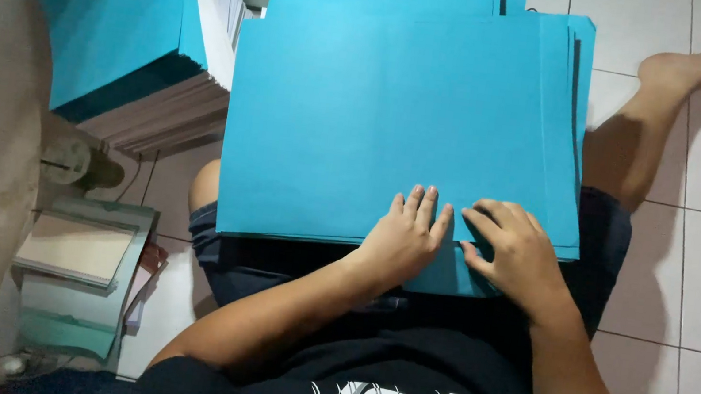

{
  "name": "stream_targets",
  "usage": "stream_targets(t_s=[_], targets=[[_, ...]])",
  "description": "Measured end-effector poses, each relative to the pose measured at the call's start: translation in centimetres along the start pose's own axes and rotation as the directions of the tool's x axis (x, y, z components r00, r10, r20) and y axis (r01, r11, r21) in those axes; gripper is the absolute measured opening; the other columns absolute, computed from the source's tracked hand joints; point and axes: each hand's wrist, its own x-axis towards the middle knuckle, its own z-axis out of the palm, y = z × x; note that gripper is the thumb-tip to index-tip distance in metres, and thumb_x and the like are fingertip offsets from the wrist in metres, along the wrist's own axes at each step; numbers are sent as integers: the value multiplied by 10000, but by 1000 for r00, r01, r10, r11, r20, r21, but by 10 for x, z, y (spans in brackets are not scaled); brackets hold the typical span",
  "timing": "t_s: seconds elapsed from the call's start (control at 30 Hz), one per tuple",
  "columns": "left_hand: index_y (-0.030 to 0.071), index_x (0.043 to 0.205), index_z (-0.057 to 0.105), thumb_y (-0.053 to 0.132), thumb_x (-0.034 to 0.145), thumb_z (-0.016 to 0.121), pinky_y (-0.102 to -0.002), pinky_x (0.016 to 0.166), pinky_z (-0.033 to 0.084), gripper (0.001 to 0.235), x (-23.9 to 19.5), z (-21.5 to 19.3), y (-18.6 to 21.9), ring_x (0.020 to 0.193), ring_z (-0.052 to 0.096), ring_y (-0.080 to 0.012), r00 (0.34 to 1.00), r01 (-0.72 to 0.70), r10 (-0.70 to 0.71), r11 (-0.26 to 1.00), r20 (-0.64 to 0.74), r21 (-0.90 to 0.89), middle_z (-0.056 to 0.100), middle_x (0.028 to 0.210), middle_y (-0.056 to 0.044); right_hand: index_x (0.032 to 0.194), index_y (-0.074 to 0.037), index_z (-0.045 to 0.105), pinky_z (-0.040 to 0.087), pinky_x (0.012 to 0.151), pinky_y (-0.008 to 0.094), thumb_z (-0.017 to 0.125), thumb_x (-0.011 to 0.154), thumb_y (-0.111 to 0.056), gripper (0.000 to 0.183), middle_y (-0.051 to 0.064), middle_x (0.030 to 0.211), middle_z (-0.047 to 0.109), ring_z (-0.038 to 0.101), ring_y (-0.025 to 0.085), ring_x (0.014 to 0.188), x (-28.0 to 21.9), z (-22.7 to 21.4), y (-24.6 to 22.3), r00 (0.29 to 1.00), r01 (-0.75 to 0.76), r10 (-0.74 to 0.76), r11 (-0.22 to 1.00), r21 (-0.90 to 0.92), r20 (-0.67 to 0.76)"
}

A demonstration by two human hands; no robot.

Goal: The person sits on the floor and repeatedly picks up stacks of blue paper, aligns them, and places them onto a larger pile. The person uses both hands to smooth and organize the papers throughout the process.

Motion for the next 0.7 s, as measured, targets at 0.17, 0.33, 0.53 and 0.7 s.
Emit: stream_targets(t_s=[0.17, 0.33, 0.53, 0.7], targets=[[26, 1332, 655, 71, 870, 600, -606, 916, 526, 468, -2, 10, -3, 1178, 666, -509, 999, -9, 7, 999, -36, -35, 650, 1270, -362, 1221, -232, 684, 501, 955, 378, 694, 872, -328, 362, -16, 1180, 647, 639, 217, 1113, 3, 1, -3, 999, 28, -27, 999, 15, -40], [30, 1316, 662, 64, 870, 592, -573, 900, 529, 453, -1, 0, -8, 1164, 679, -488, 1000, -6, 5, 997, -15, -71, 664, 1261, -340, 1285, -279, 655, 494, 949, 371, 707, 831, -204, 463, -27, 1203, 621, 611, 202, 1186, 7, 17, 3, 1000, 7, -7, 998, -66, -10], [83, 1315, 639, 86, 883, 577, -479, 892, 532, 437, -10, 4, -29, 1093, 736, -341, 1000, 7, -8, 996, -14, -83, 722, 1215, -199, 1409, -274, 585, 474, 1050, 349, 607, 804, -58, 642, -64, 1399, 616, 567, 150, 1338, -3, 35, -2, 990, 19, -23, 999, -28, -136], [124, 1234, 682, 86, 776, 756, -598, 1003, 470, 466, -26, -66, -51, 1103, 703, -325, 989, 146, -145, 989, -17, 17, 721, 1177, -129, 1441, -210, 601, 505, 1065, 402, 523, 803, 28, 685, 20, 1367, 674, 607, 214, 1322, -17, 23, -1, 992, -47, 65, 986, 158, -109]])
